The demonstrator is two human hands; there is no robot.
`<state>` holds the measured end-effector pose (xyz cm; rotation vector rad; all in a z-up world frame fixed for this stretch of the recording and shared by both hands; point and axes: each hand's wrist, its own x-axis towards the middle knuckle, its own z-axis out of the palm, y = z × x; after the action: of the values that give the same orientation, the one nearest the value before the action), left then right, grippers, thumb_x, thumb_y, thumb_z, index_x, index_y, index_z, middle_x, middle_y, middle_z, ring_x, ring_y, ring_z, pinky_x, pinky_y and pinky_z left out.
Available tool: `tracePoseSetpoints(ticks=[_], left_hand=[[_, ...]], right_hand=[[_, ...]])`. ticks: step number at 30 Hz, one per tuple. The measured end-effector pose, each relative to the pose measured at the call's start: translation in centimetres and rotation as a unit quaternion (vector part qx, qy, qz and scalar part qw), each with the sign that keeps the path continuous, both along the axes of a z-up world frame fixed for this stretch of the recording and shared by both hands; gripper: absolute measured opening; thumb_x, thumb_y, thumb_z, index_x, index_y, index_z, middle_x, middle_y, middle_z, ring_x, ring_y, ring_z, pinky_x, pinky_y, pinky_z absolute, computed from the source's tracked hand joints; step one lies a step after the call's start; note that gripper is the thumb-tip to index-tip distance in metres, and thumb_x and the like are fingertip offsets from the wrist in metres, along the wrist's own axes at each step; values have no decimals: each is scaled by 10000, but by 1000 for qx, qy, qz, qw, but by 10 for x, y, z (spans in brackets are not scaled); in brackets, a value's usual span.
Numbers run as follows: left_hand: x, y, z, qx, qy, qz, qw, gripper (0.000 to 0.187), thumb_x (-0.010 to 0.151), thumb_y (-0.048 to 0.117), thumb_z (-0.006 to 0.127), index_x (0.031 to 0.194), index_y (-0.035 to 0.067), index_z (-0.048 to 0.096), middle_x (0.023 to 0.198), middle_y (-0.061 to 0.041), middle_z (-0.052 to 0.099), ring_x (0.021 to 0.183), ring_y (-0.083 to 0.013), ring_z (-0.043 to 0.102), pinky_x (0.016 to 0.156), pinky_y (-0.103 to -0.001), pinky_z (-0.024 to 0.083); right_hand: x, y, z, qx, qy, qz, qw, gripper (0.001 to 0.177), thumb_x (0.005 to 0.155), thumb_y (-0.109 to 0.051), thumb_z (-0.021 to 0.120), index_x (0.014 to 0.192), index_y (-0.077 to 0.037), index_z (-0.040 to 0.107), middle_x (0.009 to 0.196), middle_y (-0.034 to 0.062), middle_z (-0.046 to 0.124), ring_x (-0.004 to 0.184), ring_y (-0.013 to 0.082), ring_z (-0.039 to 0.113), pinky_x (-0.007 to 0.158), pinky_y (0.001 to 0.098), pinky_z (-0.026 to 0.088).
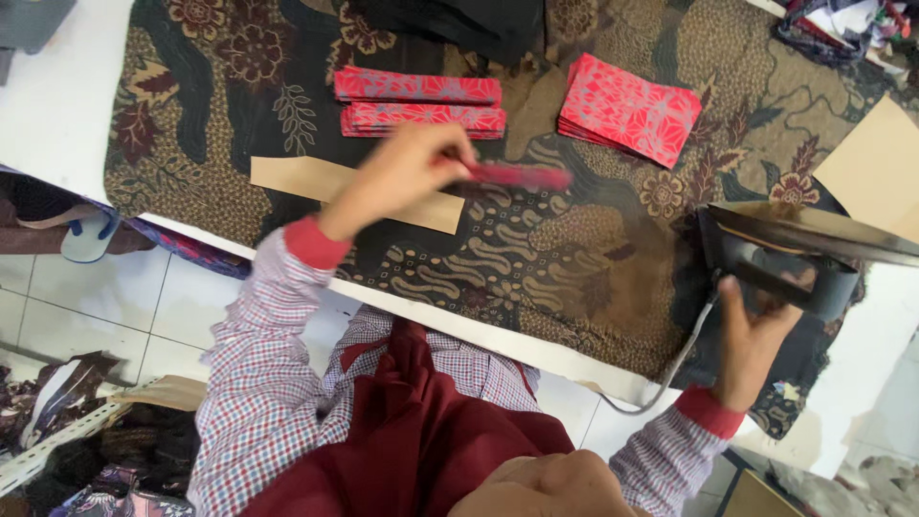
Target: The person repeatedly places a small rectangular piece of patterned fabric on a cardboard template, folds it, and presses it with a hot iron. The person stacks the finished pieces on the table.
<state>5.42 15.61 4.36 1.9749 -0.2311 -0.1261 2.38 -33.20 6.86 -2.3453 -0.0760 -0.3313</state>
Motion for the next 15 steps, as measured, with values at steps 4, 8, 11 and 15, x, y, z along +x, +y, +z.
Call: tracePoseSetpoints(ticks=[4, 8, 11, 15], left_hand=[[5, 54, 16, 53, -58, 71, 994, 155, 883, 35, 765, 1001, -6, 672, 940, -126, 748, 895, -215, 745, 775, -327, 574], [11, 68, 17, 110, -49, 98, 988, 166, 870, 24, 782, 985, -11, 667, 918, -141, 743, 882, -239, 751, 752, -335, 573], [12, 64, 17, 159, -32, 117, 980, 181, 876, 61, 799, 990, 10, 668, 909, -137, 729, 878, -245, 741, 780, -348, 563], [3, 51, 22, 330, -120, 117, 929, 208, 854, 114, 841, 993, 60, 696, 935, -105, 710, 907, -298, 660, 877, -465, 422]], right_hand=[[-26, 21, 14, -162, 187, -157, 956, 319, 1039, -256, 820, 1152, 5, 674, 1042, 127, 714, 942, 201, 648, 847, 343, 485], [-19, 57, 12, -24, 192, -11, 981, 201, 1017, -188, 761, 1103, -20, 693, 945, 95, 723, 846, 208, 660, 773, 311, 513], [11, 94, 1, -42, 82, 109, 990, 160, 1009, -115, 747, 1117, -19, 679, 1104, 144, 701, 989, 270, 703, 875, 337, 544], [73, 137, -23, -171, -69, 184, 965, 331, 951, 11, 710, 1275, -57, 699, 1277, 132, 666, 1197, 346, 632, 1019, 408, 530]])
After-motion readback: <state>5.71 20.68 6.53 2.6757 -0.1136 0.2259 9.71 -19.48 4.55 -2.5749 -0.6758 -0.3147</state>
